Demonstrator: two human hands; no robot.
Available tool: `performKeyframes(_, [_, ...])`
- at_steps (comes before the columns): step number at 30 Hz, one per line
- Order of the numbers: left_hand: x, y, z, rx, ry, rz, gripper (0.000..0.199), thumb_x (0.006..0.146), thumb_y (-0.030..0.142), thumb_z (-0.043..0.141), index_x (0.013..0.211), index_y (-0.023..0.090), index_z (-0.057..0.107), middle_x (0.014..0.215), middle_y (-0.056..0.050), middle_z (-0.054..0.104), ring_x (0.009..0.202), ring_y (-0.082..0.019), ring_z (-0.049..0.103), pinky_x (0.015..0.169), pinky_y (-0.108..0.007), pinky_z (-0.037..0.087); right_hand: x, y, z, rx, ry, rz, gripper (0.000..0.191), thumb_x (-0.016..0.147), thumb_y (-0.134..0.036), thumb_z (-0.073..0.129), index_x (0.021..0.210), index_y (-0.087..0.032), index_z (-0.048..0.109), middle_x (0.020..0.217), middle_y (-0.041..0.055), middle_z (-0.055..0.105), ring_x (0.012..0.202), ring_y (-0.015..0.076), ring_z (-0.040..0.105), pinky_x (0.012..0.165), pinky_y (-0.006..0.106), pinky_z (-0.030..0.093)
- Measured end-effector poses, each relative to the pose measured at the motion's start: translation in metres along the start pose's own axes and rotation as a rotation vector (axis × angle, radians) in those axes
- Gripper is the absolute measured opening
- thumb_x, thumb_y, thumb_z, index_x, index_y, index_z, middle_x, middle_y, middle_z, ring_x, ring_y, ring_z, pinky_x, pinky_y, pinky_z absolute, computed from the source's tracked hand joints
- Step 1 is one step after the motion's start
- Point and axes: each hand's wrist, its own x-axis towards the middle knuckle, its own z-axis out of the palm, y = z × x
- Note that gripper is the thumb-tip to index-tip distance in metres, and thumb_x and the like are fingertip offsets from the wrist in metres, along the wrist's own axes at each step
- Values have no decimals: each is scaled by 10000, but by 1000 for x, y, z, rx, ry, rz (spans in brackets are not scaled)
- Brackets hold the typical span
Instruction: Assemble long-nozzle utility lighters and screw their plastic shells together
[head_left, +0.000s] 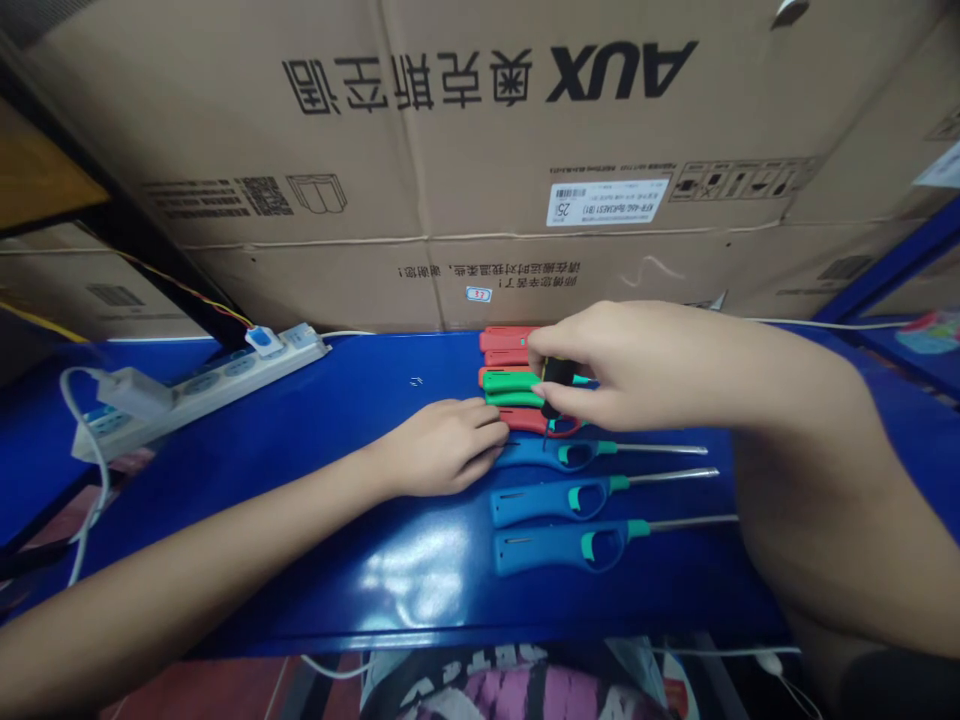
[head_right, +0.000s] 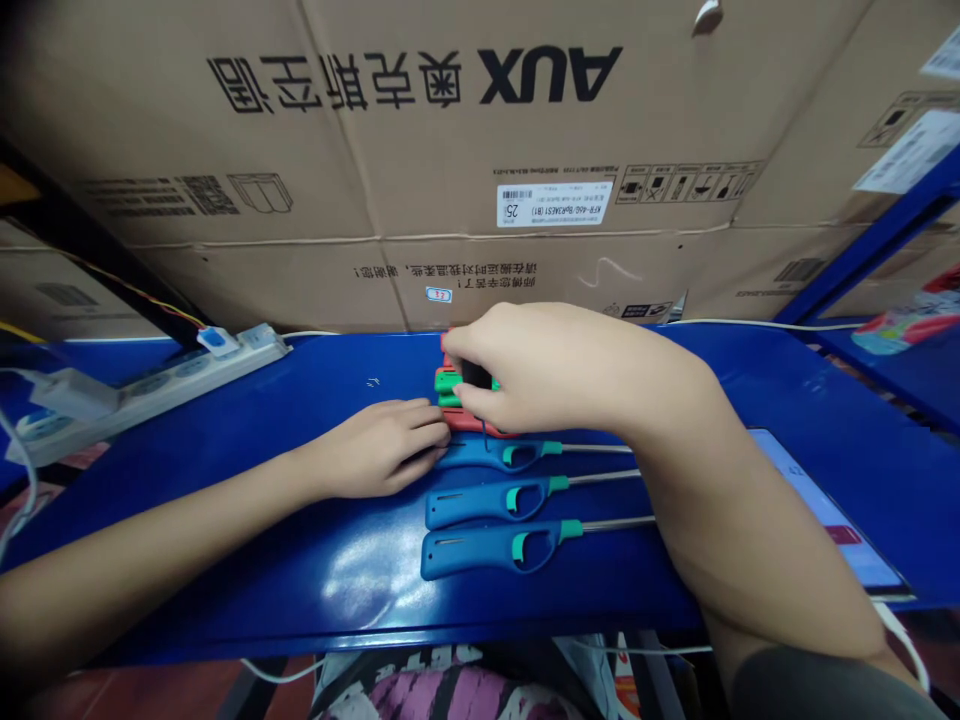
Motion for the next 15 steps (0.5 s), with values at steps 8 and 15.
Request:
performKeyframes(8, [-3,-1,0,-14,81,-140,282,1050,278,371,915,186,601,885,-59,643,809,-197,611,737,-307,494,24,2,16,-38,242,-37,155,877,-303,517,933,-207,625,824,21,700,670,159,553,574,275,247])
performKeyframes(15, [-32,-57,-3,-56,148,-553,326,1021,361,393,763,206,518,795,-39,544,760,-212,552,704,-318,433,44,6,38,25,350,-39,169,924,-302,482,970,-202,610,903,24,738,781,188,649,605,282,280])
